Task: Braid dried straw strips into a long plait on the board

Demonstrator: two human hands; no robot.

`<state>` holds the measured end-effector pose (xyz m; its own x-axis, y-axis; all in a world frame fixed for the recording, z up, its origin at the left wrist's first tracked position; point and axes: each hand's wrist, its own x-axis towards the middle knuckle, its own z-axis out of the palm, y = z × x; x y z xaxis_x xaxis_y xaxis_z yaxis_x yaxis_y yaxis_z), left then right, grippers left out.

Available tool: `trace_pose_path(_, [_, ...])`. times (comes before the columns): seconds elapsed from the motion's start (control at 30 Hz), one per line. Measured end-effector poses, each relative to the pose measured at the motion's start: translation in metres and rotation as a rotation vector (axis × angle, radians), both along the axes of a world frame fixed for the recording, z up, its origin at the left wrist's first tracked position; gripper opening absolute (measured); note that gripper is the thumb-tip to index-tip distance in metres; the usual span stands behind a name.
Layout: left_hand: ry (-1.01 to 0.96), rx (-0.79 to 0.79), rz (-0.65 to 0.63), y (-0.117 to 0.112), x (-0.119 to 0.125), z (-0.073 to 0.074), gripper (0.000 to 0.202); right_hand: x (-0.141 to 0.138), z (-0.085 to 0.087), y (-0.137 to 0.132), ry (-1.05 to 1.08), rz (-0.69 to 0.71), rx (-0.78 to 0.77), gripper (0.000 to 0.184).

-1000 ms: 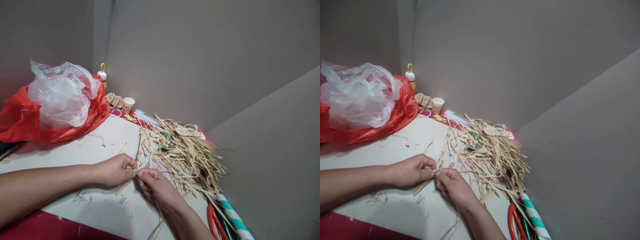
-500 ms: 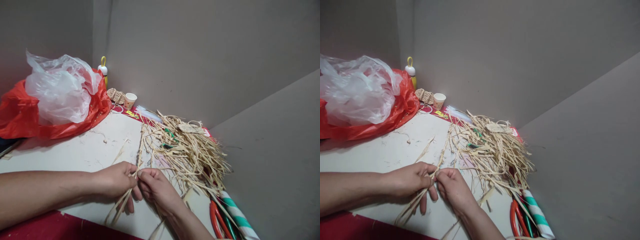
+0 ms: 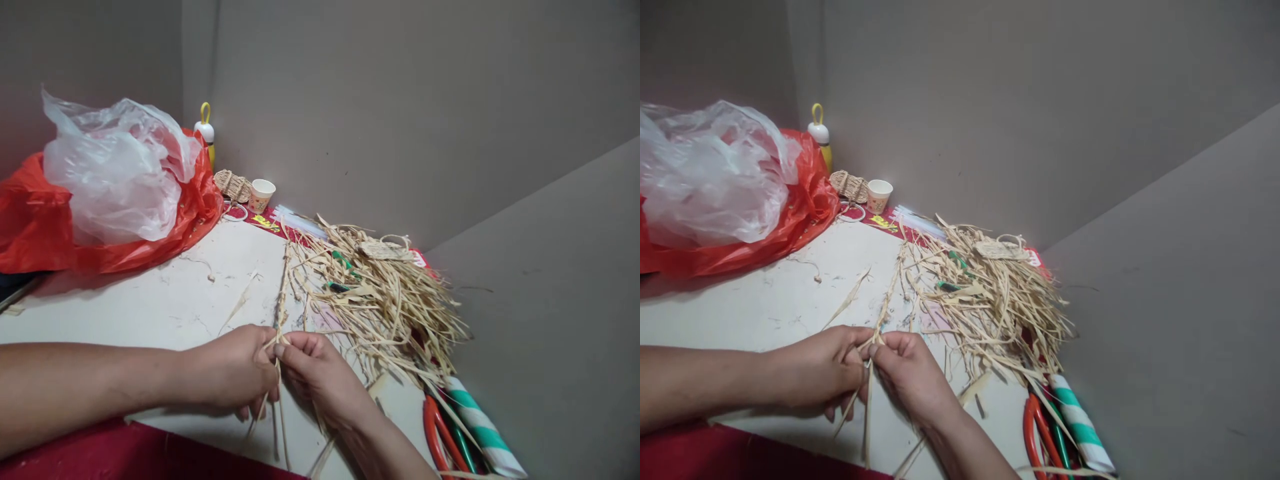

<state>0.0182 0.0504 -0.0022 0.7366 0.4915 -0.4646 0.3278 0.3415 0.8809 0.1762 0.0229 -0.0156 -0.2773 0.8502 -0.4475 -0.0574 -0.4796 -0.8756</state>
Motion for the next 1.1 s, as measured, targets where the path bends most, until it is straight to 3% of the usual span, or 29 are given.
trace_pose_path(0.07, [0.089, 0.011, -0.040, 0.009, -0.003, 0.005, 0.026, 0.004, 0.002, 0.001, 0.001, -0.025, -0.016, 0.026])
trace_pose_path(0.23, [0.111, 0.417, 0.237, 0.026, -0.006, 0.005, 0.026, 0.008, 0.003, 0.002, 0.040, 0.004, -0.035, 0.024])
trace_pose_path(0.47, [-0.035, 0.047, 0.090, 0.029, -0.004, -0.007, 0.020, 0.008, 0.008, 0.005, 0.069, 0.022, -0.056, 0.024])
trace_pose_path(0.63, [-0.014, 0.099, 0.063, 0.038, -0.009, -0.003, 0.017, 0.011, 0.005, 0.008, 0.068, 0.062, -0.088, 0.024])
trace_pose_path(0.9, [0.042, 0.020, -0.031, 0.050, -0.015, 0.001, 0.016, 0.013, 0.001, 0.009, 0.073, 0.091, -0.111, 0.022])
trace_pose_path(1.0, [0.071, 0.093, -0.039, 0.060, -0.022, 0.005, 0.018, 0.014, 0.002, 0.009, 0.080, 0.105, -0.109, 0.021])
trace_pose_path(1.1, [0.136, 0.263, 0.009, 0.072, -0.030, 0.010, 0.016, 0.014, 0.003, 0.010, 0.088, 0.109, -0.111, 0.021])
